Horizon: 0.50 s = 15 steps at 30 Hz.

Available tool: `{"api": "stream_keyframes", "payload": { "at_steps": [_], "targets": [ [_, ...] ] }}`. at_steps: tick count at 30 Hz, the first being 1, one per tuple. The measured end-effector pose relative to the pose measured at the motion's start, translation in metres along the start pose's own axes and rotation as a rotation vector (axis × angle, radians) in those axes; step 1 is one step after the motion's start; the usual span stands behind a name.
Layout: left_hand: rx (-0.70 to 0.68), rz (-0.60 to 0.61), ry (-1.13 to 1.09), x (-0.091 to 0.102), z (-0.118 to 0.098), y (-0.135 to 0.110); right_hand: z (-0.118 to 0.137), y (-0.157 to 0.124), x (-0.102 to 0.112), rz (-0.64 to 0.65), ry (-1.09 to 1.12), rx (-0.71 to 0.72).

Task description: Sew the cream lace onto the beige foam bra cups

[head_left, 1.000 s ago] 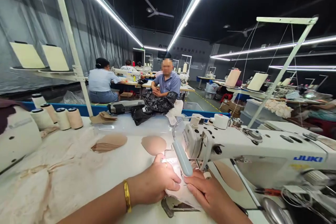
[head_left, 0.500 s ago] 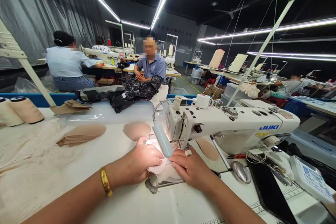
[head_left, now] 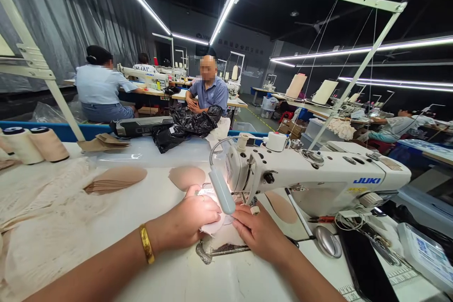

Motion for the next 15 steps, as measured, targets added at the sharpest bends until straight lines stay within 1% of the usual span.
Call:
{"api": "stream_keyframes", "payload": {
  "at_steps": [3, 6, 9, 11, 15],
  "targets": [
    [0.01, 0.048, -0.025, -0.008, 0.003, -0.002, 0.004, -0.001, 0.007, -0.061, -0.011, 0.013],
    [0.013, 0.038, -0.05, -0.01, 0.005, -0.003, 0.006, -0.003, 0.016, -0.172, -0.043, 0.031],
    [0.012, 0.009, -0.077, -0.01, 0.006, -0.003, 0.005, -0.006, 0.019, -0.256, -0.073, 0.039],
    [0.014, -0.005, -0.085, -0.01, 0.007, -0.003, 0.001, -0.007, 0.019, -0.28, -0.08, 0.017],
    [0.012, -0.014, -0.068, -0.011, 0.006, -0.005, -0.003, -0.006, 0.017, -0.251, -0.047, -0.036]
  ]
}}
Point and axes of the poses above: each hand's wrist, its own y-axis towards the middle knuckle, its own x-axis out of the back of the hand, z = x × y, the point moved 7 cm from there along y, towards the middle knuckle, and after that the axes turned 11 degrees about x, right-handed, at the moved point
